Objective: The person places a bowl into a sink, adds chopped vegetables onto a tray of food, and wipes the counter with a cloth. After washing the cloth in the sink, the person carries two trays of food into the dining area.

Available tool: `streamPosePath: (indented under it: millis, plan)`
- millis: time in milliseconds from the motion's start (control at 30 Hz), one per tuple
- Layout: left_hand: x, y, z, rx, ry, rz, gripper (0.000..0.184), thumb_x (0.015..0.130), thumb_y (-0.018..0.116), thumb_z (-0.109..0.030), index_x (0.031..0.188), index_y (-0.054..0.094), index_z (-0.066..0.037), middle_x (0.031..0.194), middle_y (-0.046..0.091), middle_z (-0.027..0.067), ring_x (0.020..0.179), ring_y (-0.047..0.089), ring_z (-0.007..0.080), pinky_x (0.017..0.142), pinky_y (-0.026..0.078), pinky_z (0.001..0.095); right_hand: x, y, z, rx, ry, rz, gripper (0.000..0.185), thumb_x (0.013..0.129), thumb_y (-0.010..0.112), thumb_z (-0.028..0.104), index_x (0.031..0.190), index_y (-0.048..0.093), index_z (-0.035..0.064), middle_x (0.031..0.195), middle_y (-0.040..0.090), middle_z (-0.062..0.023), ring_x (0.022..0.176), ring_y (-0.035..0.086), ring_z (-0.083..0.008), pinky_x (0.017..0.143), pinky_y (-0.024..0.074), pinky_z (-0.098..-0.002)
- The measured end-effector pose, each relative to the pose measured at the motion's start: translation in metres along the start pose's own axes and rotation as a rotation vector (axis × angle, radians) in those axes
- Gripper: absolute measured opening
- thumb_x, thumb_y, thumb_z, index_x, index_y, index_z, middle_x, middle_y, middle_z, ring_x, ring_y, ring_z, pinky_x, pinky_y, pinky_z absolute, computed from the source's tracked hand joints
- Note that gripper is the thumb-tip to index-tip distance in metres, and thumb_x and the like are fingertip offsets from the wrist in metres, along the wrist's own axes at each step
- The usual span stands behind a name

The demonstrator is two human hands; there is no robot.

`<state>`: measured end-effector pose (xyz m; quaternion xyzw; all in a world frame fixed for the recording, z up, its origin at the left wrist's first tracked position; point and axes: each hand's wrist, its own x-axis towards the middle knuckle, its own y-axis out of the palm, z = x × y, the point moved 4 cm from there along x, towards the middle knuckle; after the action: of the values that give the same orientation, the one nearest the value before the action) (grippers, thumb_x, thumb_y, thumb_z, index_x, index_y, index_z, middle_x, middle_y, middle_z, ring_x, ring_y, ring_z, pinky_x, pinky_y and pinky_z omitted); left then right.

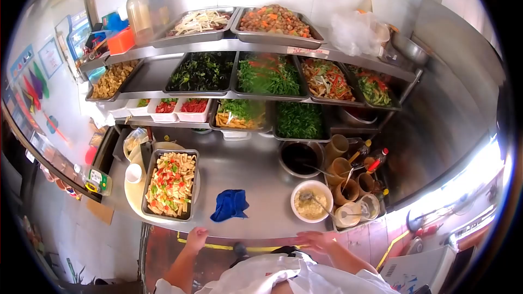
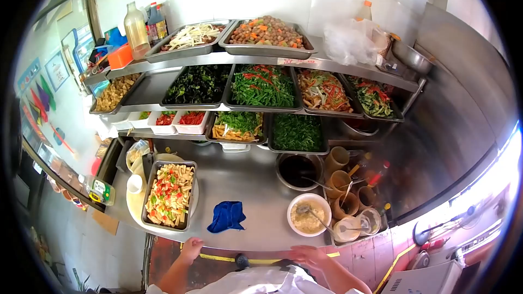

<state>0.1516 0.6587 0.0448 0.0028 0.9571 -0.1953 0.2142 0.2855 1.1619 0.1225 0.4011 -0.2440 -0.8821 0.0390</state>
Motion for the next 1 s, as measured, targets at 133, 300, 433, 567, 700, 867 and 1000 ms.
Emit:
streamPosePath:
  millis: [133, 300, 433, 567, 700, 867, 1000]
  plan:
    - [-0.019, -0.018, 0.043, -0.258, -0.369, 0.025, 0.018, 0.084, 0.066, -0.017, 0.099, 0.066, -0.007, 0.085, 0.066, 0.0036, 0.071, 0.063, 0.0144, 0.061, 0.049, 0.0288, -0.034, -0.122, -0.096, 0.001, 0.171, -0.459, 0.040, 0.102, 0.052, 0.029, 0.134, 0.054, 0.0052, 0.133, 0.060, -0.0192, 0.123, 0.058, -0.0338, 0.103, 0.0480, -0.0404]
    - [-0.032, -0.035, 0.083, -0.401, -0.481, -0.052, 0.020, 0.083, 0.063, -0.016, 0.100, 0.064, -0.004, 0.074, 0.062, 0.0066, 0.060, 0.058, 0.0149, 0.049, 0.045, 0.0277, -0.028, -0.169, -0.124, -0.179, 0.310, -0.586, 0.038, 0.102, 0.051, 0.028, 0.132, 0.055, 0.0049, 0.130, 0.061, -0.0187, 0.121, 0.059, -0.0332, 0.102, 0.0487, -0.0401]
    - [-0.048, -0.034, 0.083, -0.478, -0.442, -0.215, 0.015, 0.084, 0.062, -0.014, 0.092, 0.060, -0.002, 0.065, 0.057, 0.0070, 0.052, 0.052, 0.0136, 0.043, 0.040, 0.0271, 0.003, -0.172, -0.099, -0.226, 0.289, -0.472, 0.037, 0.102, 0.051, 0.027, 0.131, 0.056, 0.0047, 0.129, 0.061, -0.0183, 0.119, 0.060, -0.0327, 0.100, 0.0493, -0.0399]
    - [-0.069, -0.020, 0.059, -0.512, -0.430, -0.180, 0.011, 0.085, 0.063, -0.013, 0.090, 0.059, -0.004, 0.066, 0.057, 0.0056, 0.053, 0.053, 0.0134, 0.045, 0.041, 0.0269, 0.020, -0.199, -0.077, -0.286, 0.319, -0.403, 0.035, 0.102, 0.051, 0.026, 0.129, 0.057, 0.0044, 0.127, 0.062, -0.0179, 0.117, 0.061, -0.0322, 0.099, 0.0499, -0.0396]
    - [-0.100, -0.011, 0.029, -0.370, -0.433, -0.334, 0.018, 0.086, 0.067, -0.018, 0.098, 0.063, -0.004, 0.078, 0.063, 0.0048, 0.065, 0.058, 0.0131, 0.056, 0.047, 0.0275, 0.018, -0.242, -0.065, -0.328, 0.367, -0.410, 0.034, 0.101, 0.051, 0.025, 0.127, 0.057, 0.0042, 0.125, 0.062, -0.0175, 0.115, 0.061, -0.0317, 0.098, 0.0505, -0.0393]
    - [-0.101, -0.042, 0.017, -0.339, -0.422, -0.356, 0.024, 0.088, 0.066, -0.019, 0.108, 0.063, -0.005, 0.088, 0.066, 0.0038, 0.075, 0.063, 0.0130, 0.063, 0.051, 0.0278, -0.001, -0.273, -0.067, -0.337, 0.398, -0.464, 0.032, 0.101, 0.051, 0.024, 0.125, 0.058, 0.0039, 0.123, 0.063, -0.0170, 0.113, 0.062, -0.0310, 0.096, 0.0512, -0.0390]
    - [-0.054, -0.088, 0.023, -0.444, -0.359, -0.404, 0.025, 0.091, 0.064, -0.018, 0.113, 0.061, -0.006, 0.093, 0.068, 0.0027, 0.084, 0.067, 0.0133, 0.066, 0.053, 0.0278, -0.012, -0.266, -0.077, -0.342, 0.397, -0.506, 0.030, 0.101, 0.051, 0.023, 0.123, 0.059, 0.0037, 0.121, 0.064, -0.0166, 0.111, 0.063, -0.0305, 0.095, 0.0518, -0.0388]
